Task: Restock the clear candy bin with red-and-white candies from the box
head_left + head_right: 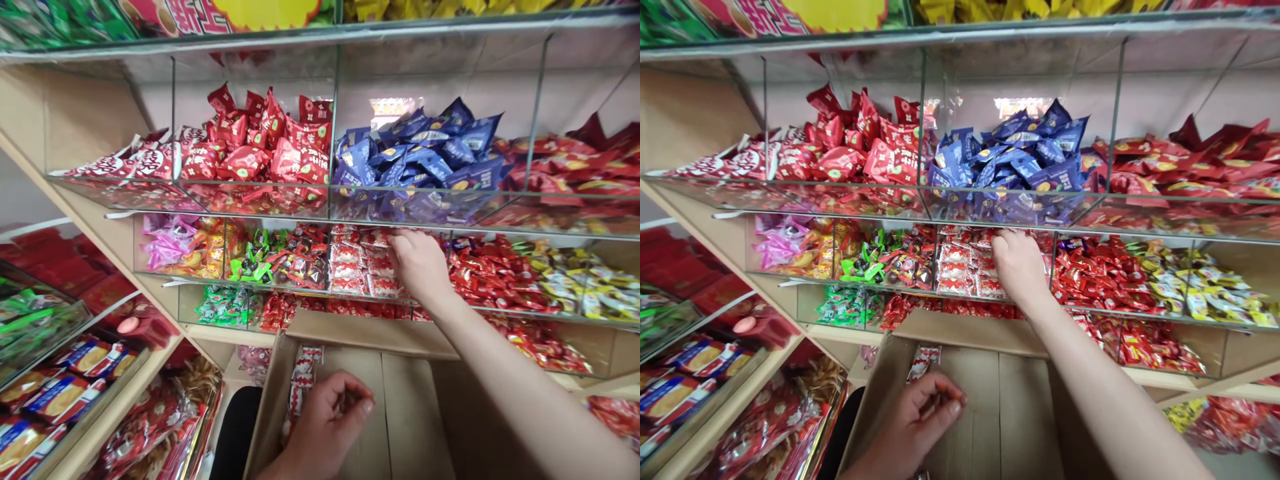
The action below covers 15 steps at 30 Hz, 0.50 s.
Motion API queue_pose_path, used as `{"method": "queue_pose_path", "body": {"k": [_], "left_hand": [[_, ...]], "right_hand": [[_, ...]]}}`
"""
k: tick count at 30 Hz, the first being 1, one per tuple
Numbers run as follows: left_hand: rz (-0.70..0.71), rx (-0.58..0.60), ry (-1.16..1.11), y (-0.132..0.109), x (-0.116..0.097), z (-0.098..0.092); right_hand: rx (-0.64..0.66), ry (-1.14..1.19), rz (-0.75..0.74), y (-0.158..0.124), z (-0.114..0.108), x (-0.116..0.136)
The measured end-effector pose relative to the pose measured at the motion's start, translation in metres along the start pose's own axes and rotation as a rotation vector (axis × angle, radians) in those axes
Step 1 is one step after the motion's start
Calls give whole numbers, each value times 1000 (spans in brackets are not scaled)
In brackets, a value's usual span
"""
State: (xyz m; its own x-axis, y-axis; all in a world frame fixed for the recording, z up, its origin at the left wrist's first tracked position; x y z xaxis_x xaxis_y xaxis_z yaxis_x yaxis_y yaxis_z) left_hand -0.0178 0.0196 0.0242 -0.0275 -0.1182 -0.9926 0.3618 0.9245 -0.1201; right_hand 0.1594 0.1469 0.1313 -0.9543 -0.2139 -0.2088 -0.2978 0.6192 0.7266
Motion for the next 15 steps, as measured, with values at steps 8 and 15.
{"method": "queue_pose_path", "body": {"k": [8, 15], "left_hand": [[-139, 81, 244, -5, 43, -8], [-114, 387, 745, -16, 79, -16]], "right_hand": [[233, -162, 94, 13, 13, -5], [218, -25, 155, 10, 13, -11]]}}
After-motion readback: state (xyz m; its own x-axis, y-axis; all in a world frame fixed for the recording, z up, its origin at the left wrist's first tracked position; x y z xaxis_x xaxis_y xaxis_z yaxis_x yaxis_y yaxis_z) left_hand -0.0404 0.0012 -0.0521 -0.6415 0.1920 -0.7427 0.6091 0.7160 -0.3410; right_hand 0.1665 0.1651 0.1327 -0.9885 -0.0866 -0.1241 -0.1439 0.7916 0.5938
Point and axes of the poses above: each hand's wrist, its own y-axis towards the middle knuckle, its own z-axis out of the palm, x = y × z, the point moved 4 cm from there along y, towards the middle knuckle, and after that the axes turned 1 degree about -y, right-handed, at the moved point
